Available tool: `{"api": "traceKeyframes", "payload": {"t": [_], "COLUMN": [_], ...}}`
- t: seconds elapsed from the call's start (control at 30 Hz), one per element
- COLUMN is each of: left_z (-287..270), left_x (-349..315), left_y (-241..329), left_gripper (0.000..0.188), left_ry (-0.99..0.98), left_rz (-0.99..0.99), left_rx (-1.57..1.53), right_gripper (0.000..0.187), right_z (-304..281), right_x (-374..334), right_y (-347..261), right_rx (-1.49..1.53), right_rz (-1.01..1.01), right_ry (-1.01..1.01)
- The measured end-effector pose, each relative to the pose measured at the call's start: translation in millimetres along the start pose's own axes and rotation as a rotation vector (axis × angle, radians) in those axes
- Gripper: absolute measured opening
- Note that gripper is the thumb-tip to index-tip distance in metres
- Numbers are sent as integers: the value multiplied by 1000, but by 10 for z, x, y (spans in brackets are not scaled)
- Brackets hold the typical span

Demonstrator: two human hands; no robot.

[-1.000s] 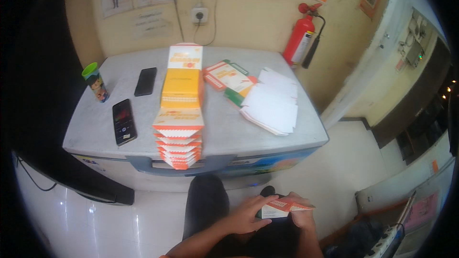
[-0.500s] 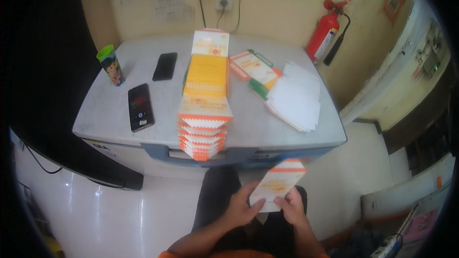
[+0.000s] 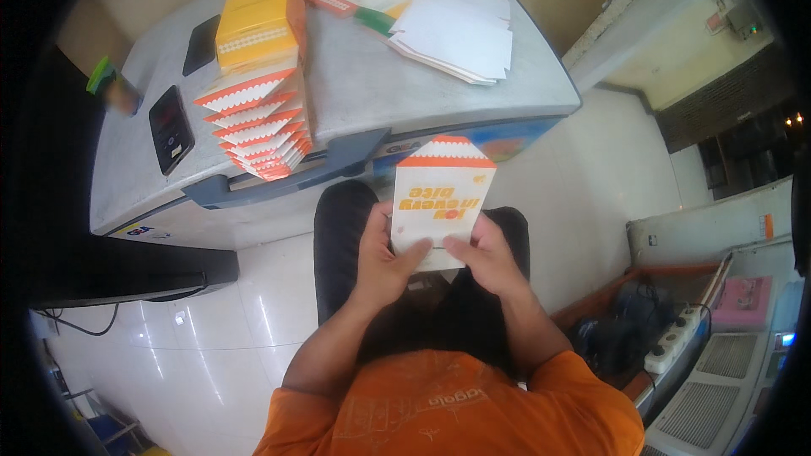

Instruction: The person assembles small cardboard boxes by folding flat pieces into shape and stacking them on a freezer. They handle each box one at a time, folding edges and tucking flaps to form the final box.

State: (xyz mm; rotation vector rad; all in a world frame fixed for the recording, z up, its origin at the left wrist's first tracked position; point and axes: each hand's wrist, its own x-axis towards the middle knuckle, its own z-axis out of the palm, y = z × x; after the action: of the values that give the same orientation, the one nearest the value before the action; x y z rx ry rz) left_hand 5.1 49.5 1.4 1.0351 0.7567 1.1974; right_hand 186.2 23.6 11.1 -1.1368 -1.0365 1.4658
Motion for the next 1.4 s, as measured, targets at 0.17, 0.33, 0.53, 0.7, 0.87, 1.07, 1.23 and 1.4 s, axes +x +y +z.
{"api": "traceKeyframes", "payload": {"t": [0.17, 0.33, 0.53, 0.7, 0.87, 1.07, 1.23, 1.4], "left_z": [-63, -206, -78, -202, -386, -715, -743, -729], "left_x": [-98, -71, -200, -111, 15, 189, 182, 29], "left_y": [-188, -315, -114, -64, 335, 1107, 1136, 982], "left_gripper": [38, 40, 50, 45, 67, 80, 59, 29], "left_ry": [-32, -286, -119, -145, -197, -161, -508, -386], "left_rz": [30, 336, 283, 415, 416, 650, 52, -74], "left_rx": [28, 37, 388, 173, 528, 634, 523, 221], "right_gripper": [34, 26, 39, 65, 59, 59, 58, 78], "right_z": [14, -185, -90, -81, -94, -52, 209, 330], "right_x": [-85, -34, -7, 42, 180, 442, 524, 629], "right_y": [89, 140, 51, -219, -343, -661, -837, -756], "right_rx": [198, -72, 54, -513, -479, -362, -648, -560], "right_rz": [48, -214, -83, -548, -495, -330, -284, -653], "right_ry": [3, -187, 16, -175, -207, -355, -611, -407]}}
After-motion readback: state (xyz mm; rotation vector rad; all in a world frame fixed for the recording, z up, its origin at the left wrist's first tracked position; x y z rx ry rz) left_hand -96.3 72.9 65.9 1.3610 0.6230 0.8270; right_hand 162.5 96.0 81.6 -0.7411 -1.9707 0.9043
